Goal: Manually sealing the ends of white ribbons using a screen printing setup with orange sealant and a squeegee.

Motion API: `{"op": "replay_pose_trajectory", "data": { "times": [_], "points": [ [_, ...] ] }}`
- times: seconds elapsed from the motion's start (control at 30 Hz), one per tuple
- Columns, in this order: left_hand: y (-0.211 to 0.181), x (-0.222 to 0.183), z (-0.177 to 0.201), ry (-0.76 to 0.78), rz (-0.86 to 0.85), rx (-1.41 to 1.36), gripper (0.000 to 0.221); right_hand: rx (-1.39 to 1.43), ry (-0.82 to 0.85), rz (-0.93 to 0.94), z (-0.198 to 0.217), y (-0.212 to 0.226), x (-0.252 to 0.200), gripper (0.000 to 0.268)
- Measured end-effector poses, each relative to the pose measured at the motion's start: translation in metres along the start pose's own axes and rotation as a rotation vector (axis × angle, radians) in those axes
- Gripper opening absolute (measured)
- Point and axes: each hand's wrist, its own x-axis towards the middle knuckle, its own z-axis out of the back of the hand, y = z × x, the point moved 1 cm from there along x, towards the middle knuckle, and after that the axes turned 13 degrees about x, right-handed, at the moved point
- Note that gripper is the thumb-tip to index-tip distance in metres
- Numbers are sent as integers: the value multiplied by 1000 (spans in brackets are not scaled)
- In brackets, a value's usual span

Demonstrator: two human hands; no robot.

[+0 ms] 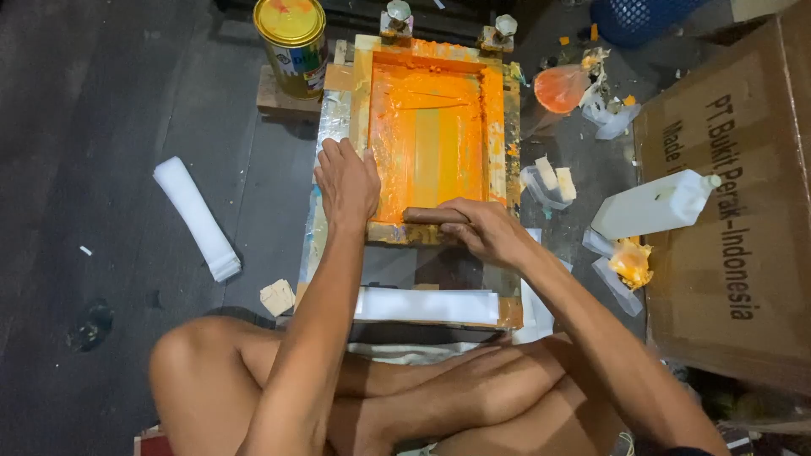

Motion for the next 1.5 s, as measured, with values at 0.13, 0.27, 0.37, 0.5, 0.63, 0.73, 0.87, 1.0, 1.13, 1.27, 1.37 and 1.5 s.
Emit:
{"op": "replay_pose_trajectory", "data": {
  "times": [0.13,0.27,0.37,0.5,0.63,0.73,0.87,1.0,1.13,1.27,1.37,1.5],
  "points": [
    [3,2,-4,0,-7,-22,46,54,-9,-52,11,20,16,31],
    [4,2,-8,18,-2,5,45,-52,-220,100,28,-13,68,32],
    [5,6,-10,44,-1,16,47,-107,-320,142,37,-50,103,34],
    [3,5,-3,89,14,-6,49,-92,-335,155,34,-52,111,30],
    [3,5,-6,80,21,-9,47,-110,-297,134,18,-54,78,28],
    [5,3,-11,50,17,-13,46,-92,-262,102,-1,-22,41,26],
    [2,2,-6,-11,-2,-11,43,-55,-182,61,-9,-27,1,26],
    [2,2,-5,-33,-12,6,43,-31,-121,25,-10,-18,-13,24],
    [-1,-1,5,-8,3,-19,43,-1,-76,-1,-7,0,-11,26],
    [-2,-3,11,19,10,-28,43,32,-56,-42,-2,4,-5,28],
    [3,-1,0,25,2,-19,44,36,-57,-74,7,7,6,28],
    [1,1,4,52,12,-24,46,28,-197,49,25,-8,48,35]
  ]
}}
